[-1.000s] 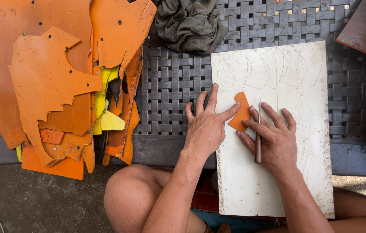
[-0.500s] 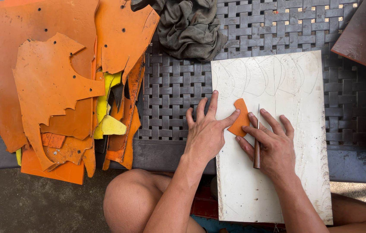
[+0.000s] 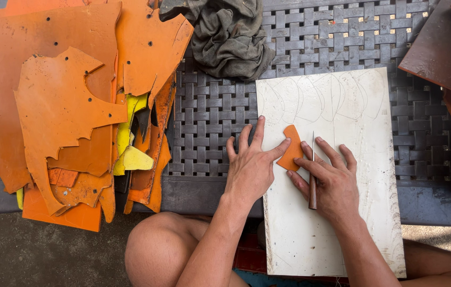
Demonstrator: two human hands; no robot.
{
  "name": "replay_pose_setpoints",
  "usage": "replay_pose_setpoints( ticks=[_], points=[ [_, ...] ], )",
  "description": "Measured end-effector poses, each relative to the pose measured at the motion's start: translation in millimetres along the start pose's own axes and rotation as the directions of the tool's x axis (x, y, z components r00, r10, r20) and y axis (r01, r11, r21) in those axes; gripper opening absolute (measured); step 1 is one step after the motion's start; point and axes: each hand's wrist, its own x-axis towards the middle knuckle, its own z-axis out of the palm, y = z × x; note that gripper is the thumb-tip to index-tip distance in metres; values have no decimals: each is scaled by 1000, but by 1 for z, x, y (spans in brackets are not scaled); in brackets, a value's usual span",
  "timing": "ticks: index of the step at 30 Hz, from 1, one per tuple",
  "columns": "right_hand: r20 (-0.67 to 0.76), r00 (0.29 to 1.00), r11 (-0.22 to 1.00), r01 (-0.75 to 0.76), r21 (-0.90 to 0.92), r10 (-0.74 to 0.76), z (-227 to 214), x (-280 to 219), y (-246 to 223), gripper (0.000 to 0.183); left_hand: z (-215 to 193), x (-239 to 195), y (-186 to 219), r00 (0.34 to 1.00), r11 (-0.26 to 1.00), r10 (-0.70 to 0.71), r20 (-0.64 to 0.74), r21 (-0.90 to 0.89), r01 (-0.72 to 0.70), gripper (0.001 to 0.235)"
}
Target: The person uses a sharp awl to cut a small orange leather piece on a white board, following a pre-drawn outline. They repeatedly reposition the piece and the tool to trace the shape, occasionally wiping the board with a cloth.
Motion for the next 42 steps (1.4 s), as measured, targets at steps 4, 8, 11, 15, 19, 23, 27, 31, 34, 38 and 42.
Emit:
replay_pose_setpoints(
  ticks=[4, 8, 11, 15, 19, 23, 27, 31, 34, 38, 42],
  points=[
    [17, 1000, 1000, -18, -4, 19, 0, 0, 0, 35, 0, 0, 0, 1000, 1000, 5, 3, 10, -5, 52],
    [2, 1000, 1000, -3, 2, 3, 0, 0, 0, 35, -1, 0, 1, 1000, 1000, 3, 15, 18, -3, 52],
    [6, 1000, 1000, -9, -4, 9, -1, 0, -1, 35, -1, 0, 1, 1000, 1000, 8, 8, 23, -8, 52],
    [7, 1000, 1000, -10, -5, 10, 0, 0, -1, 35, -1, 1, 1, 1000, 1000, 1, 17, 17, -2, 52],
    [6, 1000, 1000, -11, -6, 11, 0, 0, -1, 34, -2, 0, 1, 1000, 1000, 4, 12, 21, -4, 53],
    [-2, 1000, 1000, -8, 5, 8, -1, 0, -1, 35, -8, 1, 5, 999, 998, 0, 34, 71, -2, 57],
    [70, 996, 998, -48, -32, 50, -1, 1, -2, 34, -15, 2, 15, 999, 992, 9, 53, 121, -16, 50],
    [25, 1000, 1000, -3, 6, 3, -2, 0, -3, 33, -22, 5, 31, 985, 909, 124, 123, 383, -162, 47],
    [-15, 999, 999, 45, -13, -45, -4, 1, 0, 34, -24, 8, 39, 964, 863, 168, 206, 443, -245, 42],
    [106, 967, 941, -251, 226, 232, -15, 22, 22, 29, -28, 14, 40, 927, 886, 60, 370, 408, -221, 53],
    [206, 915, 453, -356, 817, 348, -21, 58, 43, 43, -28, 18, 40, 952, 910, 53, 301, 378, -170, 63]
  ],
)
